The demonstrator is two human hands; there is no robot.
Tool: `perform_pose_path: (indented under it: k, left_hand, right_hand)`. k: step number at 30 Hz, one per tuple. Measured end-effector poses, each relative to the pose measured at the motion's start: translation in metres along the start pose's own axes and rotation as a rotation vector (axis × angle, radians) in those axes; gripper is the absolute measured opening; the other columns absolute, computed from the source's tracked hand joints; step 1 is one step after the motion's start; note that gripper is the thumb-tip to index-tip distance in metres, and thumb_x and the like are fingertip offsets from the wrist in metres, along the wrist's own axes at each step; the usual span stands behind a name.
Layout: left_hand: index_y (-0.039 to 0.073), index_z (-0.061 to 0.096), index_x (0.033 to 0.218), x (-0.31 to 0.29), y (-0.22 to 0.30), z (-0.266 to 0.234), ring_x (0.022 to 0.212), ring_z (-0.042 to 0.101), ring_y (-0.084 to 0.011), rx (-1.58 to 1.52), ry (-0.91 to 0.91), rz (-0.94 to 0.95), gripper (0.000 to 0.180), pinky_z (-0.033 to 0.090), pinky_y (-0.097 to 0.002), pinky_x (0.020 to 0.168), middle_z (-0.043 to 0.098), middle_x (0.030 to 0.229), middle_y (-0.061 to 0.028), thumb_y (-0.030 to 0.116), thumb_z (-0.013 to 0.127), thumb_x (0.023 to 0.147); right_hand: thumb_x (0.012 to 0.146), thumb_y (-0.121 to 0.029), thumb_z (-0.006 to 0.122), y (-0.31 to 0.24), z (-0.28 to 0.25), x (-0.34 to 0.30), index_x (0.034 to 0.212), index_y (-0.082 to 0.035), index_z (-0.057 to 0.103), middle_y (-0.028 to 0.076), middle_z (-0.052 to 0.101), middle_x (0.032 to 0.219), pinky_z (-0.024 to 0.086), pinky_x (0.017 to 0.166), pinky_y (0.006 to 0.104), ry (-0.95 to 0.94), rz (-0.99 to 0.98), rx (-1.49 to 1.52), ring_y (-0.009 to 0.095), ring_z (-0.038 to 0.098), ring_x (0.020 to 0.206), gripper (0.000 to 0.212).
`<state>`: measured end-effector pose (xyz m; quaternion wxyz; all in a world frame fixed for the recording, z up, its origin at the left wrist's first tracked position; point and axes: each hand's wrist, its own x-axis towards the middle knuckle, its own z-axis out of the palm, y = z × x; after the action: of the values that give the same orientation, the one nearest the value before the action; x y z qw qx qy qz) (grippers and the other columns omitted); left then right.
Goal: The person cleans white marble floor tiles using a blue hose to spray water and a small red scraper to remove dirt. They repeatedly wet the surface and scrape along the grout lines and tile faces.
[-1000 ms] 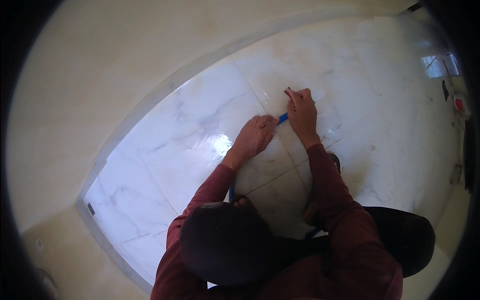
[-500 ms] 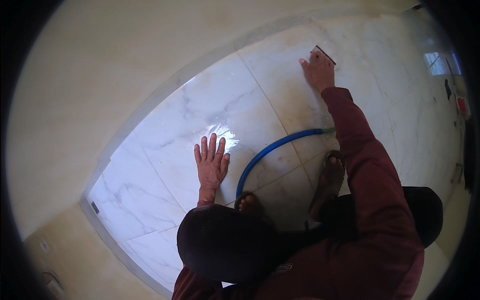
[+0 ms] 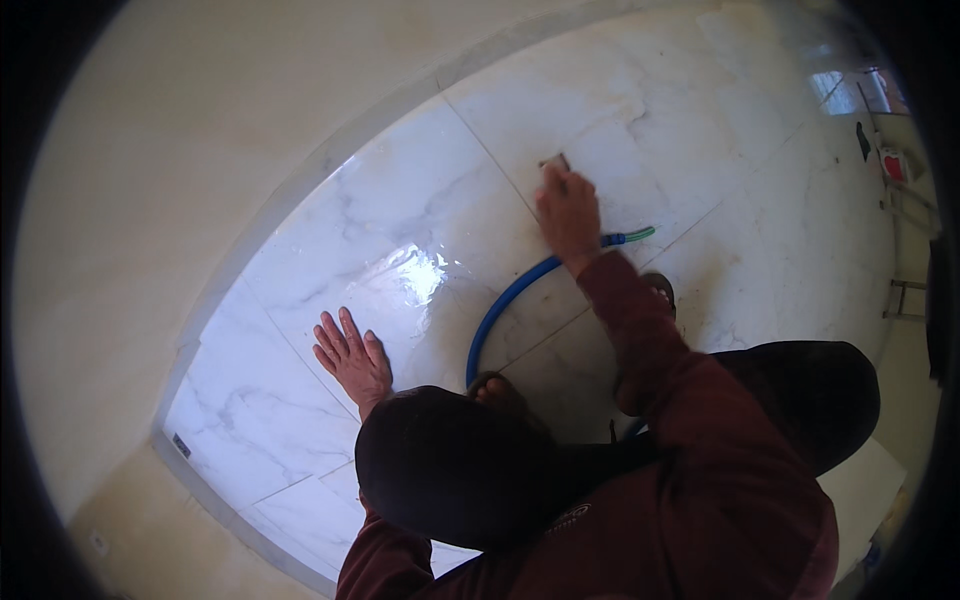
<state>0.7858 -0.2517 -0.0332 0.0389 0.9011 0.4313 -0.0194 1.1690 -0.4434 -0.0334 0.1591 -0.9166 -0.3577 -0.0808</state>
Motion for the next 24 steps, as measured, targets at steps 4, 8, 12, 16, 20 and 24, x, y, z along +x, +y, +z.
perform_pose_path:
  k: [4, 8, 12, 16, 20, 24]
  left_hand:
    - [0.02, 0.032, 0.163, 0.004, -0.005, -0.003, 0.159, 0.011, -0.0351, -0.03, 0.015, -0.006, 0.059, 0.004, -0.0541, 0.127, 0.018, 0.173, -0.01, 0.04, 0.036, 0.108]
    - [0.019, 0.033, 0.163, 0.011, 0.009, 0.003, 0.159, 0.014, -0.036, -0.085, 0.069, 0.049, 0.059, 0.006, -0.0546, 0.127, 0.021, 0.172, -0.0115, 0.039, 0.039, 0.107]
    - [0.017, 0.036, 0.161, 0.0, -0.002, 0.003, 0.158, 0.016, -0.0369, -0.071, 0.059, 0.044, 0.059, 0.008, -0.0551, 0.126, 0.023, 0.171, -0.0133, 0.037, 0.042, 0.106]
    - [0.016, 0.04, 0.16, 0.004, -0.007, -0.009, 0.158, 0.016, -0.0366, -0.055, 0.081, -0.007, 0.058, 0.008, -0.0552, 0.126, 0.025, 0.17, -0.0132, 0.036, 0.044, 0.105]
    - [0.016, 0.042, 0.158, 0.004, 0.012, -0.005, 0.158, 0.017, -0.0365, -0.141, 0.095, 0.02, 0.058, 0.008, -0.055, 0.126, 0.028, 0.169, -0.0135, 0.035, 0.045, 0.104]
    - [0.015, 0.04, 0.159, 0.005, 0.012, 0.003, 0.158, 0.016, -0.0366, -0.137, 0.077, 0.042, 0.059, 0.007, -0.0548, 0.126, 0.027, 0.169, -0.0137, 0.034, 0.045, 0.104]
  right_hand:
    - [0.094, -0.032, 0.065, -0.078, -0.023, -0.056, 0.136, -0.008, 0.056, 0.011, 0.053, 0.137, 0.041, 0.11, 0.0464, -0.094, -0.184, 0.069, 0.031, 0.049, 0.131, 0.05]
    - [0.094, -0.032, 0.064, -0.032, 0.016, 0.07, 0.135, -0.009, 0.055, 0.009, 0.056, 0.137, 0.044, 0.104, 0.0433, 0.005, -0.382, -0.029, 0.025, 0.05, 0.129, 0.048]
    - [0.093, -0.035, 0.066, -0.03, 0.019, 0.069, 0.136, -0.009, 0.054, 0.007, 0.056, 0.136, 0.045, 0.1, 0.0435, -0.13, -0.379, 0.012, 0.025, 0.05, 0.129, 0.051]
    - [0.095, -0.033, 0.066, -0.022, -0.009, -0.002, 0.142, -0.009, 0.051, 0.006, 0.053, 0.135, 0.045, 0.102, 0.0422, -0.122, -0.417, -0.085, 0.024, 0.051, 0.129, 0.055]
    - [0.097, -0.032, 0.064, -0.026, 0.013, 0.097, 0.139, -0.009, 0.052, 0.005, 0.054, 0.133, 0.046, 0.101, 0.0411, -0.125, -0.449, -0.086, 0.023, 0.053, 0.127, 0.049]
    - [0.098, -0.032, 0.063, -0.024, 0.045, 0.141, 0.136, -0.009, 0.054, 0.006, 0.056, 0.129, 0.047, 0.1, 0.0437, -0.138, -0.446, -0.014, 0.025, 0.055, 0.124, 0.046]
